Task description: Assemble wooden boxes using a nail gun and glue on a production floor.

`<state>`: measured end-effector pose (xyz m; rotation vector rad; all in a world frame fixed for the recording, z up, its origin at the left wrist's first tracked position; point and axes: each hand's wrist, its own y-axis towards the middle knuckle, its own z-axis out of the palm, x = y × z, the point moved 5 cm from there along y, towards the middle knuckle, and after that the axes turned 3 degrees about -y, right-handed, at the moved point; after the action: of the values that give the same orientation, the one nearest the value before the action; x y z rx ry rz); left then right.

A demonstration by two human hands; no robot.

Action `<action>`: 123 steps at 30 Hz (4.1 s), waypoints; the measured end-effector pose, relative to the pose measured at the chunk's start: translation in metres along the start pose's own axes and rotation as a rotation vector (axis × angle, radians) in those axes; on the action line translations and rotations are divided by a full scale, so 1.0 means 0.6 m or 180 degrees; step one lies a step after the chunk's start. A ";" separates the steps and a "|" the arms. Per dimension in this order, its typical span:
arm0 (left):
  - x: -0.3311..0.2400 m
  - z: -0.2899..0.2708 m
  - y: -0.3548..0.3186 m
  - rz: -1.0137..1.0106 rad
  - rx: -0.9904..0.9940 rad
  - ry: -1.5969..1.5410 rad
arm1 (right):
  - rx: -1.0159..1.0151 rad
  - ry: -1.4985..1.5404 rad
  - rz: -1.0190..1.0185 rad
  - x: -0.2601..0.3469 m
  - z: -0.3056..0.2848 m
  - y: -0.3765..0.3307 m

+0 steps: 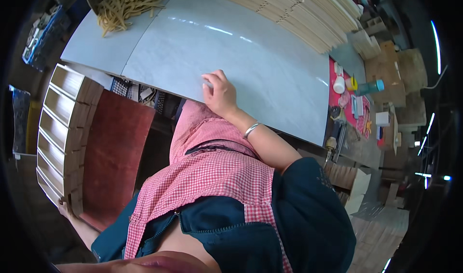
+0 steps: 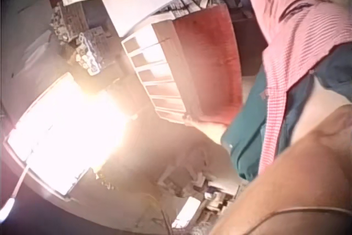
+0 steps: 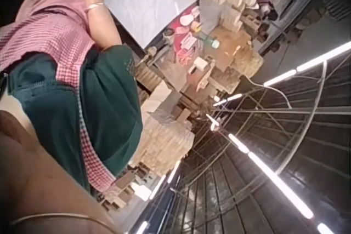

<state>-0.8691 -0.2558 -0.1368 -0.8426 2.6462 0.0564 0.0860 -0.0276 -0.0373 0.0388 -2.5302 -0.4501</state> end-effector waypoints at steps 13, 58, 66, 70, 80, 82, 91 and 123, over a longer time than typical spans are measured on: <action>-0.148 0.025 -0.120 -0.0601 -0.1928 0.1360 | -0.0644 0.0327 -0.0280 -0.158 -0.139 0.042; -1.507 0.263 -0.364 0.2656 0.0531 -0.2392 | -0.2225 0.0346 0.2840 -0.667 -0.696 0.207; -1.863 0.353 -0.371 0.0234 0.3913 -0.4848 | -0.2607 0.1609 0.2773 -0.592 -0.660 0.129; -1.952 0.407 -0.369 -0.0083 0.4095 -0.5020 | -0.2663 0.1712 0.2575 -0.586 -0.626 0.075; -1.748 0.492 -0.523 -0.0240 0.3908 -0.4425 | -0.2297 -0.0335 0.2690 -0.530 -0.584 -0.240; -1.705 0.497 -0.549 -0.0264 0.3882 -0.4276 | -0.2096 -0.1410 0.2405 -0.503 -0.576 -0.280; -1.626 0.489 -0.590 -0.0913 0.4385 -0.4025 | -0.1097 -0.1606 0.3025 -0.521 -0.556 -0.436; -1.704 0.381 -0.191 0.4498 0.1278 0.1039 | 0.0731 -0.1336 0.0249 -0.486 -0.450 0.051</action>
<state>0.0439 0.2475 0.0166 1.2709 2.7848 -0.2595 0.4782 -0.0468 0.0310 -0.0761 -2.9726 -0.1429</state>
